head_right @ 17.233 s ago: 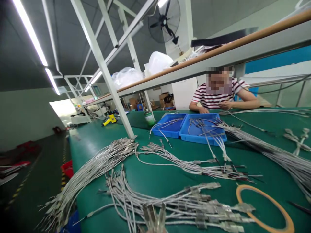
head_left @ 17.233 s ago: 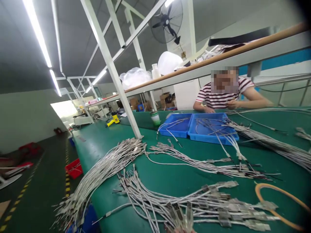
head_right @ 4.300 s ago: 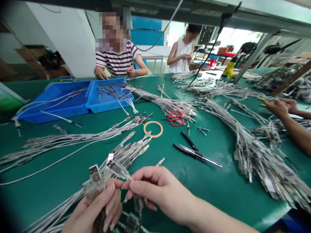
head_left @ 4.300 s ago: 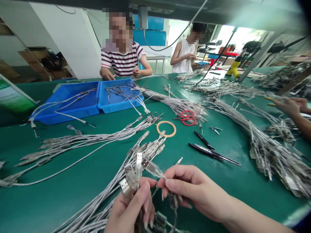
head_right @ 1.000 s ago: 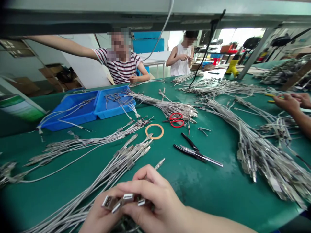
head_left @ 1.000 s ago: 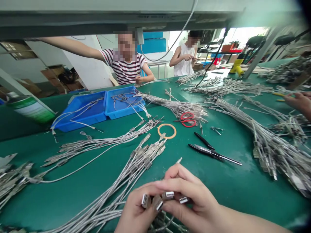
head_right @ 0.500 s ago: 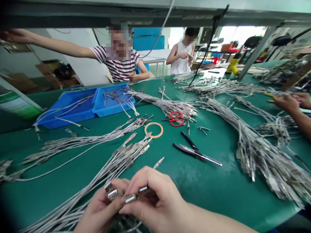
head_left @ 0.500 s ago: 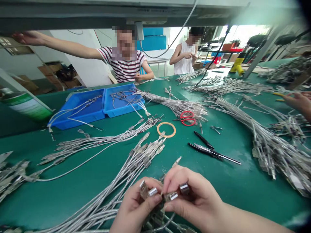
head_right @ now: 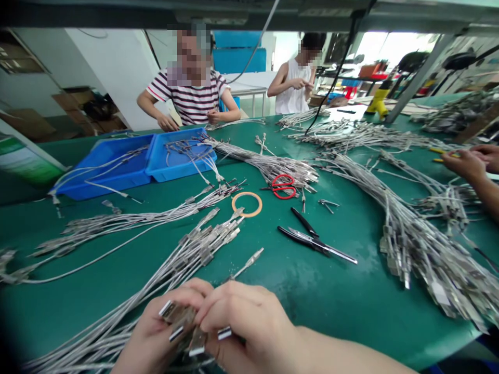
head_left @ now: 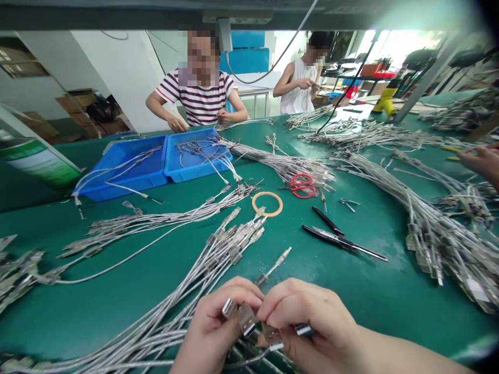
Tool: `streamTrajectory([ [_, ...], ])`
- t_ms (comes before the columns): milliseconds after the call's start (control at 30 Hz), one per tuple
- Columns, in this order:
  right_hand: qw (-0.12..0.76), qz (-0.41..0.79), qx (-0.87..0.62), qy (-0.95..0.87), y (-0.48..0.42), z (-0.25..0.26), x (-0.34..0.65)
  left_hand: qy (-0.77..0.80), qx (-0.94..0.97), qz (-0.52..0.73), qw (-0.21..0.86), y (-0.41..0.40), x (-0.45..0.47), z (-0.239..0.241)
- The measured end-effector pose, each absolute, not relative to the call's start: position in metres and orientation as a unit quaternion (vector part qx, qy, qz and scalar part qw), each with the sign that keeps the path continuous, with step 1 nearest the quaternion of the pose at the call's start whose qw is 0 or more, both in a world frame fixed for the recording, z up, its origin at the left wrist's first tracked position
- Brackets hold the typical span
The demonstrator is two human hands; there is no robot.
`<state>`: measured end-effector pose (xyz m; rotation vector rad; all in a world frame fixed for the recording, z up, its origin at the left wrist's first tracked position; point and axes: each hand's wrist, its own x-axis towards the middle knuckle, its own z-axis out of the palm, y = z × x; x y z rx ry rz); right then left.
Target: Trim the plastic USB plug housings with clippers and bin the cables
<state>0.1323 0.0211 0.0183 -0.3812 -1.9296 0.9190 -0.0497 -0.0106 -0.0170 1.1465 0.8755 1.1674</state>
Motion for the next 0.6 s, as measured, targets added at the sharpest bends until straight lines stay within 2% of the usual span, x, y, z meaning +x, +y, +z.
streamTrajectory([
  [367,0.455,0.414,-0.199,-0.763,0.018,0.014,0.133,0.403,0.515,0.454,0.605,-0.01,-0.052,-0.008],
  [600,0.439,0.396,-0.18,-0.786,0.02,0.014,0.133,0.402,0.521,0.457,0.599,-0.008,-0.049,-0.005],
])
